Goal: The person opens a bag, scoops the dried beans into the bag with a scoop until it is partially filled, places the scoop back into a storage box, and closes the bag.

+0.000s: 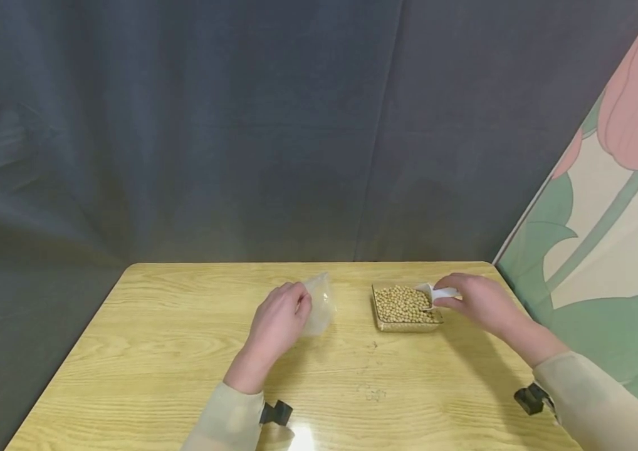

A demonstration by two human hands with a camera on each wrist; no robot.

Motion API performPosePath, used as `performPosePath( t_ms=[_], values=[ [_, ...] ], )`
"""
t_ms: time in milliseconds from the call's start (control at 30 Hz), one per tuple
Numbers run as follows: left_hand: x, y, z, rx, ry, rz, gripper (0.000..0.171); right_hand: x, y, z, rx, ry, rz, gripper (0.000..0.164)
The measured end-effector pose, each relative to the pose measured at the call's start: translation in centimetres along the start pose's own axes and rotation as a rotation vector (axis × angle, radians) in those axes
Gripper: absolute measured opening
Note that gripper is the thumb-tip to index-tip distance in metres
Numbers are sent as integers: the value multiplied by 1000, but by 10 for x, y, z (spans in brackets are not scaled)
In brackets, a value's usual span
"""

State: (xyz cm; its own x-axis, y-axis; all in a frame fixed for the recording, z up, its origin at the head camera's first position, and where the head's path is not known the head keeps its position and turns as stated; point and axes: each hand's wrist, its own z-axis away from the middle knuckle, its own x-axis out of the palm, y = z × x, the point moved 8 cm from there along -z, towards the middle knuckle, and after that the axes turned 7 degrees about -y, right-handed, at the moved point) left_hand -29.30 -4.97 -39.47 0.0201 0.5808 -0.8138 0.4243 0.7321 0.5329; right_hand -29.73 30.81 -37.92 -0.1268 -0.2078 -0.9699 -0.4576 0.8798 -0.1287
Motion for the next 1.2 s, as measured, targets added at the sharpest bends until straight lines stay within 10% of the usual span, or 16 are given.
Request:
performPosePath(
  t_ms=[700, 1200],
  values=[
    [4, 5, -2, -1, 5, -1, 18, -27, 21, 16, 137, -7, -112, 26],
    [4, 7, 0, 6, 4, 1, 17, 14, 37, 15, 230, -84, -383, 26]
  ],
)
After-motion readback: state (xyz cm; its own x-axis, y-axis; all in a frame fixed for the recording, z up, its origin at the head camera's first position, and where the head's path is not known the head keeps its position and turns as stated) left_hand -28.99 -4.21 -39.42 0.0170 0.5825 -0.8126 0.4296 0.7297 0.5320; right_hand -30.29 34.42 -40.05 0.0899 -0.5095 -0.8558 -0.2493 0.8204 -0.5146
